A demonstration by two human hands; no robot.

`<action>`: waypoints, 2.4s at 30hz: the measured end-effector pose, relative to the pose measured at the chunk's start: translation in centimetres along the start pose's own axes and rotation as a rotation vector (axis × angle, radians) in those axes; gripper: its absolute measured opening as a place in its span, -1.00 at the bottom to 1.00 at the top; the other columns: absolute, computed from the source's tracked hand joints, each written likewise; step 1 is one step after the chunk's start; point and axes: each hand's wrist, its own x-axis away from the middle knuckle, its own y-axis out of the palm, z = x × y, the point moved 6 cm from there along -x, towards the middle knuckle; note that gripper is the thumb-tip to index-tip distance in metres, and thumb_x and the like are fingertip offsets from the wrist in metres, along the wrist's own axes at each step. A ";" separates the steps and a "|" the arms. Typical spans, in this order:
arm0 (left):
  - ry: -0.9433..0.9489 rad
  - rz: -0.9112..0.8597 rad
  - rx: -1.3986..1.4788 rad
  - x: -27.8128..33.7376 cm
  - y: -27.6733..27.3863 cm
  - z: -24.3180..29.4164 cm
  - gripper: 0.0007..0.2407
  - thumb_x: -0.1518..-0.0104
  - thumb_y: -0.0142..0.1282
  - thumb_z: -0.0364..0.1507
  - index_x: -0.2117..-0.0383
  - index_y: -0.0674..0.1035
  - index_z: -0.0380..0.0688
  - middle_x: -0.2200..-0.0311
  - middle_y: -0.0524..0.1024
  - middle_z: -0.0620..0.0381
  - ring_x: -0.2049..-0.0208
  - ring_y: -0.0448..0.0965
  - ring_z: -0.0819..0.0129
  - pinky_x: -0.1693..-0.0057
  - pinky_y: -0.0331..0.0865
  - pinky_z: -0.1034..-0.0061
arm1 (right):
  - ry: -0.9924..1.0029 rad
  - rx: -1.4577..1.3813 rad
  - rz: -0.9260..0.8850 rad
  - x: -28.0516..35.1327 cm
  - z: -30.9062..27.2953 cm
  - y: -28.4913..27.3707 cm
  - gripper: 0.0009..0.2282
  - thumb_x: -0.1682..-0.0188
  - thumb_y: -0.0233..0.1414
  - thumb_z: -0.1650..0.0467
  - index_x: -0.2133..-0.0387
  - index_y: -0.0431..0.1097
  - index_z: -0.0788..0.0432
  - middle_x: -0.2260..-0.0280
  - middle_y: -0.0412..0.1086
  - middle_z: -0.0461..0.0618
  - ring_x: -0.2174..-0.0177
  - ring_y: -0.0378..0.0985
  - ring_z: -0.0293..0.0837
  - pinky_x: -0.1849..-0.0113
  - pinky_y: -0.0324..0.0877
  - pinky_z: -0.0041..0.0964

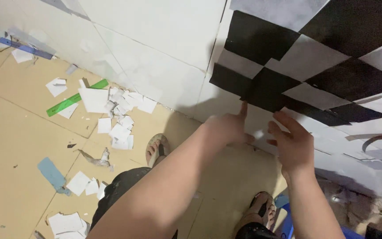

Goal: Applying checkered vinyl stickers to a tiled wall and trimming the edges with a utility knife

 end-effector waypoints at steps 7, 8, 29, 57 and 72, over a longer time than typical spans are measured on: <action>0.000 0.009 0.037 -1.3 0.8 -1.2 -0.02 -0.03 0.01 0.12 -0.47 -0.14 -0.23 0.10 0.63 -0.26 0.11 0.69 -0.12 0.10 0.57 -0.02 | 0.064 0.043 0.000 0.3 -0.1 1.0 -0.62 -0.06 0.17 0.35 -0.13 0.40 0.20 -0.18 0.28 0.41 0.01 0.50 0.28 0.09 0.49 0.18; -0.020 0.017 0.032 -1.2 0.7 -1.5 -0.05 -0.07 0.02 0.09 -0.47 -0.14 -0.22 0.14 0.64 -0.25 0.13 0.70 -0.13 0.13 0.57 0.00 | 0.049 0.062 0.008 0.2 -0.1 0.7 -0.66 -0.11 0.12 0.35 -0.15 0.39 0.15 -0.11 0.33 0.37 0.06 0.53 0.25 0.09 0.51 0.19; -0.056 0.018 -0.024 -1.3 0.6 -1.3 -0.08 -0.09 0.01 0.10 -0.49 -0.13 -0.13 0.08 0.62 -0.23 0.07 0.69 -0.05 0.12 0.60 0.11 | 0.003 -0.055 -0.058 -2.2 2.5 0.2 -0.73 -0.13 0.08 0.44 -0.09 0.39 0.17 -0.14 0.30 0.29 0.20 0.57 0.15 0.16 0.47 0.11; -0.062 0.018 -0.024 0.6 -0.7 -1.3 -0.11 -0.09 0.05 0.03 -0.46 -0.03 -0.29 0.33 0.67 -0.18 0.34 0.72 -0.02 0.33 0.57 0.16 | 0.244 -0.192 0.128 1.2 -0.3 1.4 -0.64 -0.13 0.03 0.39 -0.20 0.34 0.13 -0.26 0.20 0.34 0.05 0.56 0.28 0.12 0.58 0.09; -0.043 -0.011 -0.030 2.2 -1.5 0.1 -0.17 -0.13 -0.04 0.00 -0.46 -0.05 -0.20 0.08 0.59 -0.33 0.11 0.67 -0.19 0.17 0.60 -0.07 | 0.033 -0.171 0.127 -3.3 5.5 0.4 -0.72 -0.10 0.17 0.35 -0.05 0.47 0.16 -0.09 0.39 0.28 0.19 0.55 0.01 0.15 0.53 0.02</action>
